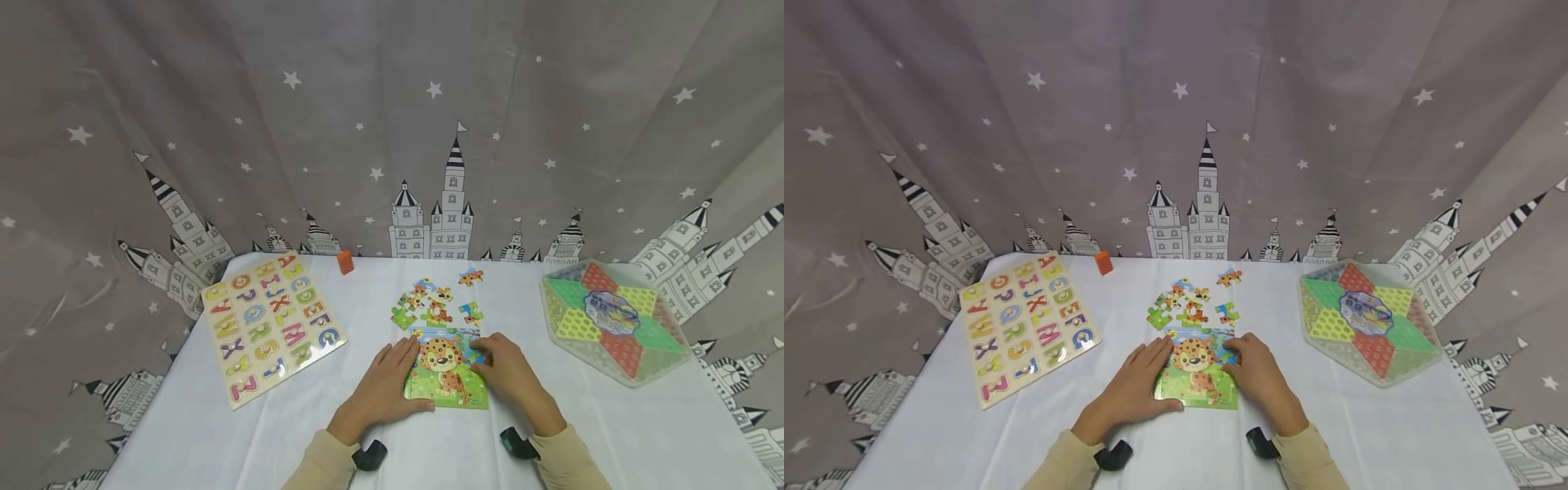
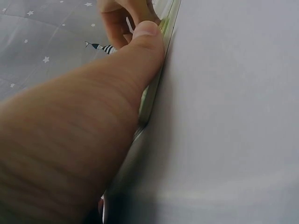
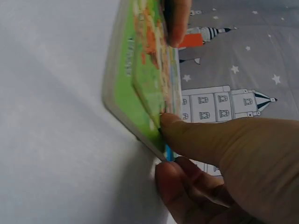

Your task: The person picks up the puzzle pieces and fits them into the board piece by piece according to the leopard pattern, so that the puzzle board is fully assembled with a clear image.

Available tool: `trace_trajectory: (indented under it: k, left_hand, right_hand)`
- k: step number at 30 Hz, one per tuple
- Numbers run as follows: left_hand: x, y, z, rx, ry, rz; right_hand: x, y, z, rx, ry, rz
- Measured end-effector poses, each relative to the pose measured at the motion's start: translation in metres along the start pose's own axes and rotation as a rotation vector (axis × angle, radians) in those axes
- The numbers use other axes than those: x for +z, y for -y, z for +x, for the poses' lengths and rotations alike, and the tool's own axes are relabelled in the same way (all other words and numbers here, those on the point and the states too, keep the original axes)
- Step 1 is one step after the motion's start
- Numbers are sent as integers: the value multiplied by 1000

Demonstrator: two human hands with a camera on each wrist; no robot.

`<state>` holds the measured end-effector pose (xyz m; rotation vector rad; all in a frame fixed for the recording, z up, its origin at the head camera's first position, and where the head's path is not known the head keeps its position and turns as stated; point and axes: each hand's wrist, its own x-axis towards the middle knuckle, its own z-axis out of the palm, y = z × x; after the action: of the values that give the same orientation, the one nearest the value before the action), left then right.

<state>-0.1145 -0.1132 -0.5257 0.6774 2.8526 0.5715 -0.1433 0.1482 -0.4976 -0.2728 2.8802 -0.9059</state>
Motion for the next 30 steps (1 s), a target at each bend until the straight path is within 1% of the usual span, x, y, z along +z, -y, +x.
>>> trace_trajectory:
  k: [4,14,20,24,26,28,30]
  left_hand:
    - [0,-1,0,6,-2,2]
    - [0,0,0,27,-28,7]
    - [0,1,1,21,-24,9]
    - [1,0,1,31,-31,5]
    - [1,0,1,32,-29,1]
    - [1,0,1,31,-28,3]
    - [1,0,0,26,-25,3]
  right_hand:
    - [4,3,2,5,-7,-17]
    - [11,5,4,-7,-68,-64]
    - [11,6,4,11,-65,-91]
    - [8,6,0,10,-59,-95]
    - [5,6,-3,-12,-43,-95]
    - [3,6,-6,-63,-5,-99]
    - [3,7,-8,-127,53,-104]
